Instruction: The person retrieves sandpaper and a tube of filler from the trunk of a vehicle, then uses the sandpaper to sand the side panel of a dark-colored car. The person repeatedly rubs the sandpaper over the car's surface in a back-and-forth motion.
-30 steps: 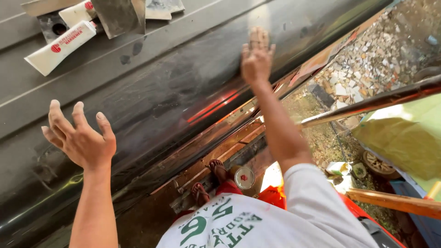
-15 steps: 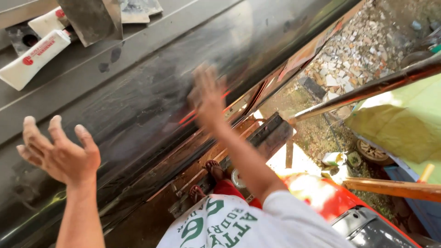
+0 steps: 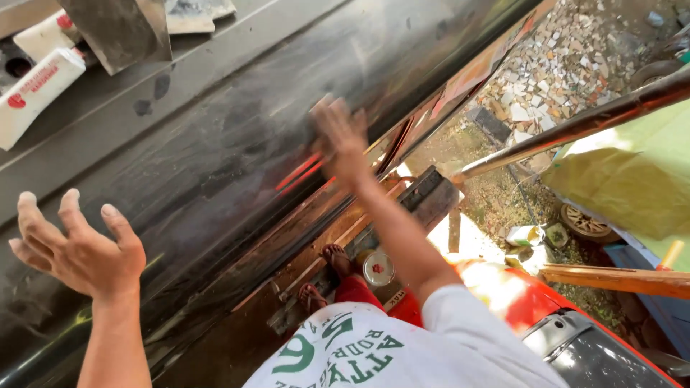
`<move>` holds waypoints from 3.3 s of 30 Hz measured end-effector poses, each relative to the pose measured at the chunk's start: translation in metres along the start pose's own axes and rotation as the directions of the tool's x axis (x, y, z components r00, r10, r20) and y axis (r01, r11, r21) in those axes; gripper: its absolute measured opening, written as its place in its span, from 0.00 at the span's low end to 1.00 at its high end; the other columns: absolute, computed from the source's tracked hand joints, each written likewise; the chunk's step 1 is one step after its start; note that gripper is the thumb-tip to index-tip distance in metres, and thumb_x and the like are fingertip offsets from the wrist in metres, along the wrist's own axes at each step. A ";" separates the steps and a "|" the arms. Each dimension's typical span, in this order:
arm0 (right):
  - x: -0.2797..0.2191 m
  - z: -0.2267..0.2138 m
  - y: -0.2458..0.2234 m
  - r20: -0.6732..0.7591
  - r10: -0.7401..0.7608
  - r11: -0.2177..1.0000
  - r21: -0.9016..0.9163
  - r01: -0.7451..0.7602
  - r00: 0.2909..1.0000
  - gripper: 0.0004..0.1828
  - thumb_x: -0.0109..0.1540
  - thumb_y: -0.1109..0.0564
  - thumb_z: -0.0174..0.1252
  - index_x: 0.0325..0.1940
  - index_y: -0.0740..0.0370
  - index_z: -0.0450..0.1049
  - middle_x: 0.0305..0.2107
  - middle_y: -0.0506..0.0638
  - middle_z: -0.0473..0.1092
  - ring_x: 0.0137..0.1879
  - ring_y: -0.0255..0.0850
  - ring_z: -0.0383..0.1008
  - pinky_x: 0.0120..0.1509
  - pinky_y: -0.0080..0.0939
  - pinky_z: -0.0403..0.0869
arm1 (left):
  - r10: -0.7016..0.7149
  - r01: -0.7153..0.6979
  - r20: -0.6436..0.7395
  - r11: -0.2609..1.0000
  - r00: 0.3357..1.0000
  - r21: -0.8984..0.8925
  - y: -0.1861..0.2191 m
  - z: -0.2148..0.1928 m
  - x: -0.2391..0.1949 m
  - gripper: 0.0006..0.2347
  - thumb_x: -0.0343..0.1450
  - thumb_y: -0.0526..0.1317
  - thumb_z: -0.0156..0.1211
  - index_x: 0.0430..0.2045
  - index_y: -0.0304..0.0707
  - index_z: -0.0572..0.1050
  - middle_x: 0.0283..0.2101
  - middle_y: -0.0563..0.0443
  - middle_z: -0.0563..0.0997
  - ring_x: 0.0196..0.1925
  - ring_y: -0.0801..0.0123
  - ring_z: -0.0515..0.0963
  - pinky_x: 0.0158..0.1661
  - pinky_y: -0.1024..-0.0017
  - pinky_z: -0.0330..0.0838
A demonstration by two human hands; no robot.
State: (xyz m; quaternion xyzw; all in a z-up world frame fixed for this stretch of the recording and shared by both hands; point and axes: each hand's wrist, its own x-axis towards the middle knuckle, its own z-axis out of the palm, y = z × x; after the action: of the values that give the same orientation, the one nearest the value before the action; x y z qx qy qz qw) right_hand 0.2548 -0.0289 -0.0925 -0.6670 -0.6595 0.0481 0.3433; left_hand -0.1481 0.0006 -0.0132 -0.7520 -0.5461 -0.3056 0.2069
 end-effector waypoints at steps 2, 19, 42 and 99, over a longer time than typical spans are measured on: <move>0.031 -0.014 0.069 -0.156 0.127 0.990 -0.041 -0.134 0.980 0.33 0.69 0.51 0.41 0.79 0.45 0.45 0.76 0.44 0.41 0.83 0.43 0.35 0.83 0.60 0.28 | -0.025 0.026 0.035 0.999 0.999 -0.023 -0.001 0.000 -0.003 0.19 0.82 0.41 0.52 0.50 0.15 0.82 0.67 0.27 0.64 0.64 0.34 0.70 0.59 0.39 0.52; 0.020 0.023 -0.001 -0.420 0.172 0.958 -0.140 -0.251 0.891 0.30 0.75 0.42 0.35 0.80 0.50 0.41 0.77 0.44 0.39 0.84 0.41 0.33 0.87 0.59 0.32 | -0.100 0.105 0.069 0.992 0.993 -0.075 -0.001 -0.001 0.000 0.21 0.83 0.44 0.49 0.53 0.16 0.81 0.68 0.27 0.62 0.68 0.36 0.65 0.60 0.34 0.47; -0.018 0.063 -0.129 0.037 -0.137 0.978 -0.154 0.141 0.990 0.35 0.70 0.44 0.49 0.79 0.45 0.45 0.76 0.46 0.44 0.83 0.48 0.42 0.85 0.66 0.37 | -0.223 0.248 0.148 0.952 0.964 -0.179 0.000 -0.007 -0.002 0.18 0.79 0.42 0.53 0.55 0.19 0.76 0.70 0.25 0.57 0.70 0.34 0.61 0.62 0.31 0.37; 0.031 -0.005 -0.045 0.218 -0.168 0.970 -0.135 0.200 0.961 0.29 0.71 0.37 0.36 0.76 0.39 0.51 0.74 0.44 0.50 0.81 0.42 0.42 0.81 0.56 0.25 | -0.183 0.186 0.047 0.980 0.982 -0.069 0.001 0.002 -0.004 0.19 0.83 0.41 0.51 0.54 0.16 0.80 0.69 0.26 0.63 0.69 0.34 0.64 0.61 0.33 0.41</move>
State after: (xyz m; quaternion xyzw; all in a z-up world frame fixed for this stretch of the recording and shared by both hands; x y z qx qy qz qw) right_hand 0.2229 -0.0068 -0.0534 -0.6190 -0.7523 0.0325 0.2233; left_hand -0.1479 -0.0015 -0.0176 -0.7113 -0.6060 -0.3281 0.1388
